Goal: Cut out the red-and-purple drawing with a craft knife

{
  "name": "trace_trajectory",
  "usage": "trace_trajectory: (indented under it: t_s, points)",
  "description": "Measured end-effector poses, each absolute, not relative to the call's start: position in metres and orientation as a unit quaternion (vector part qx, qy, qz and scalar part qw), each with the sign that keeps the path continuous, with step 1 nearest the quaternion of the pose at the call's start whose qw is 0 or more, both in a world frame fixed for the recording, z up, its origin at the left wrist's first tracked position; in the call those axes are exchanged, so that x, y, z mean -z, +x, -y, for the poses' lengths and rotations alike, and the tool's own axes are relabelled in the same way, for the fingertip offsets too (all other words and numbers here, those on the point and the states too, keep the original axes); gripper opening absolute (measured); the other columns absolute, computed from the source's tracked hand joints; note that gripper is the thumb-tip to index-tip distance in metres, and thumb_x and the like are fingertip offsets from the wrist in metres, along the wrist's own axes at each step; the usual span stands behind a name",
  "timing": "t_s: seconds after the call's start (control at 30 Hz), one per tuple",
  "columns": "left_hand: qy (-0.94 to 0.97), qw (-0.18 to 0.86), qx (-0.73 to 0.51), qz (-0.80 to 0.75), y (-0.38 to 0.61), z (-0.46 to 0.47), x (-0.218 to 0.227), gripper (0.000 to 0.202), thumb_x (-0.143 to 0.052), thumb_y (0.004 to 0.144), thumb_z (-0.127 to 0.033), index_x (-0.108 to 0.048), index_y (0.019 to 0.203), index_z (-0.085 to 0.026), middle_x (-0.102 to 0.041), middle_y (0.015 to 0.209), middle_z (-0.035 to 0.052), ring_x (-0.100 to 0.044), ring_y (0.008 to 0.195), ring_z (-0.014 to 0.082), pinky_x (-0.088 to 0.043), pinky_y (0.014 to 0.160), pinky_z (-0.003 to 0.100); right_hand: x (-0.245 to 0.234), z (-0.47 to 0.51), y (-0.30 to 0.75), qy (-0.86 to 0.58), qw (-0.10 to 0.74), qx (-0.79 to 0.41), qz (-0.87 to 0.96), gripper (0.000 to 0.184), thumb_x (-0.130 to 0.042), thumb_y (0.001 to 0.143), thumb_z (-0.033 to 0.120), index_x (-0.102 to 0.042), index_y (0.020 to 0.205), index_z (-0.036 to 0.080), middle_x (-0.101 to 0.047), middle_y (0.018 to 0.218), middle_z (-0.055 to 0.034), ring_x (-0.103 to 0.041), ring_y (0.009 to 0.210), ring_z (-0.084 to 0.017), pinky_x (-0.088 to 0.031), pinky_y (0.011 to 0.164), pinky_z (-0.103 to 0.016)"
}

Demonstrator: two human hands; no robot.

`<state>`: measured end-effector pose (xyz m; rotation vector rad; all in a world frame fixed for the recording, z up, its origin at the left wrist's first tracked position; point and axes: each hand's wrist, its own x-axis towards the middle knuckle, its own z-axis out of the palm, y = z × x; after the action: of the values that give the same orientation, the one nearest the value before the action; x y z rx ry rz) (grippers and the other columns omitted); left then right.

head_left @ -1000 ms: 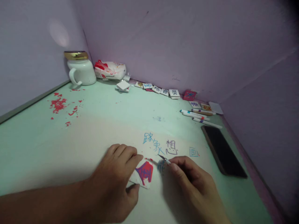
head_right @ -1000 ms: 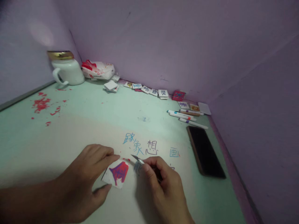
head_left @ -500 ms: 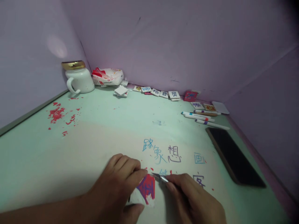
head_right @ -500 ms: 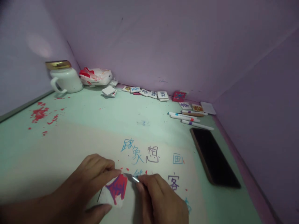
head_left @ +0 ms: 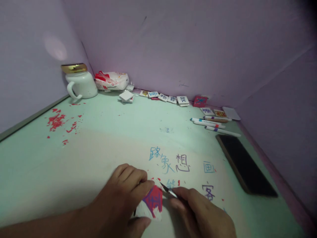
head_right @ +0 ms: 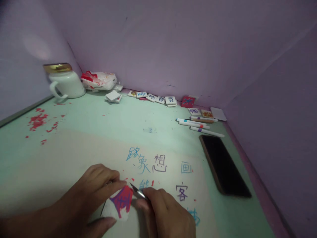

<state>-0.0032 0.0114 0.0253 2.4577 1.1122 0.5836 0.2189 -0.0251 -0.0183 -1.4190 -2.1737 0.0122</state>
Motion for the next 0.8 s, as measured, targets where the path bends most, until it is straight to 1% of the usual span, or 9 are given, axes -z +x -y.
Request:
trace_trajectory:
  t_s: [0.1, 0.23, 0.33, 0.4, 0.5, 0.6, 0.67, 0.8]
  points:
    - [0.875, 0.217, -0.193, -0.389, -0.005, -0.013, -0.027, 0.041, -0.059, 0.061, -0.007, -0.060, 0.101, -0.020, -0.064, 0.096, 0.0043, -0.060, 0.090, 0.0238, -0.051, 0.088, 0.040, 0.017, 0.024, 0.223, -0.532, 0.260, 0.012, 0.806, 0.023, -0.041, 0.100, 0.037, -0.059, 0.096, 0.024, -0.072, 0.069, 0.0050, -0.069, 0.050, -0.010, -0.049, 0.040, -0.017]
    - [0.872, 0.242, -0.186, -0.383, -0.009, -0.011, -0.024, 0.043, -0.061, 0.064, -0.009, -0.058, 0.105, -0.022, -0.062, 0.100, 0.0030, -0.058, 0.093, 0.0232, -0.049, 0.089, 0.039, 0.014, 0.028, 0.226, -0.536, 0.235, 0.053, 0.809, 0.024, -0.039, 0.100, 0.031, -0.062, 0.105, 0.024, -0.074, 0.080, 0.0002, -0.072, 0.063, -0.015, -0.054, 0.050, -0.023]
    - [0.860, 0.229, -0.200, -0.410, -0.009, -0.007, -0.017, 0.044, -0.063, 0.063, -0.009, -0.057, 0.105, -0.023, -0.062, 0.103, 0.0031, -0.057, 0.093, 0.0245, -0.046, 0.089, 0.043, 0.015, 0.033, 0.221, -0.540, 0.231, 0.017, 0.809, 0.025, -0.042, 0.099, 0.032, -0.065, 0.107, 0.025, -0.073, 0.086, -0.0014, -0.071, 0.064, -0.014, -0.051, 0.048, -0.021]
    - [0.853, 0.224, -0.203, -0.425, -0.007, -0.005, -0.014, 0.044, -0.063, 0.062, -0.008, -0.056, 0.103, -0.023, -0.062, 0.102, 0.0029, -0.055, 0.092, 0.0248, -0.045, 0.088, 0.044, 0.017, 0.036, 0.216, -0.560, 0.249, -0.028, 0.789, 0.023, -0.045, 0.098, 0.031, -0.067, 0.104, 0.026, -0.072, 0.086, -0.0011, -0.069, 0.065, -0.014, -0.049, 0.047, -0.020]
    - [0.854, 0.225, -0.198, -0.425, -0.005, -0.005, -0.013, 0.043, -0.063, 0.062, -0.006, -0.057, 0.101, -0.023, -0.062, 0.101, 0.0023, -0.055, 0.092, 0.0241, -0.044, 0.088, 0.044, 0.020, 0.038, 0.207, -0.583, 0.302, -0.071, 0.751, 0.020, -0.048, 0.096, 0.028, -0.068, 0.098, 0.026, -0.069, 0.079, -0.0007, -0.066, 0.067, -0.015, -0.048, 0.054, -0.023]
    - [0.863, 0.228, -0.191, -0.409, -0.004, -0.007, -0.014, 0.040, -0.063, 0.063, -0.008, -0.058, 0.099, -0.023, -0.062, 0.100, 0.0029, -0.055, 0.091, 0.0243, -0.046, 0.086, 0.044, 0.021, 0.036, 0.204, -0.581, 0.333, -0.086, 0.738, 0.015, -0.053, 0.093, 0.026, -0.068, 0.091, 0.025, -0.065, 0.074, -0.0009, -0.062, 0.066, -0.016, -0.045, 0.054, -0.025]
    - [0.866, 0.227, -0.191, -0.402, -0.005, -0.009, -0.014, 0.040, -0.063, 0.063, -0.009, -0.058, 0.101, -0.023, -0.062, 0.100, 0.0031, -0.056, 0.090, 0.0245, -0.047, 0.084, 0.043, 0.020, 0.034, 0.205, -0.580, 0.344, -0.092, 0.733, 0.011, -0.056, 0.091, 0.026, -0.067, 0.089, 0.024, -0.065, 0.075, -0.0008, -0.061, 0.065, -0.016, -0.043, 0.054, -0.025]
    - [0.870, 0.220, -0.207, -0.390, -0.005, -0.011, -0.009, 0.041, -0.062, 0.062, -0.009, -0.058, 0.100, -0.023, -0.062, 0.098, 0.0036, -0.056, 0.087, 0.0250, -0.048, 0.081, 0.044, 0.018, 0.030, 0.209, -0.571, 0.365, -0.099, 0.729, 0.008, -0.059, 0.088, 0.022, -0.067, 0.087, 0.023, -0.065, 0.076, -0.0009, -0.060, 0.066, -0.015, -0.044, 0.056, -0.026]
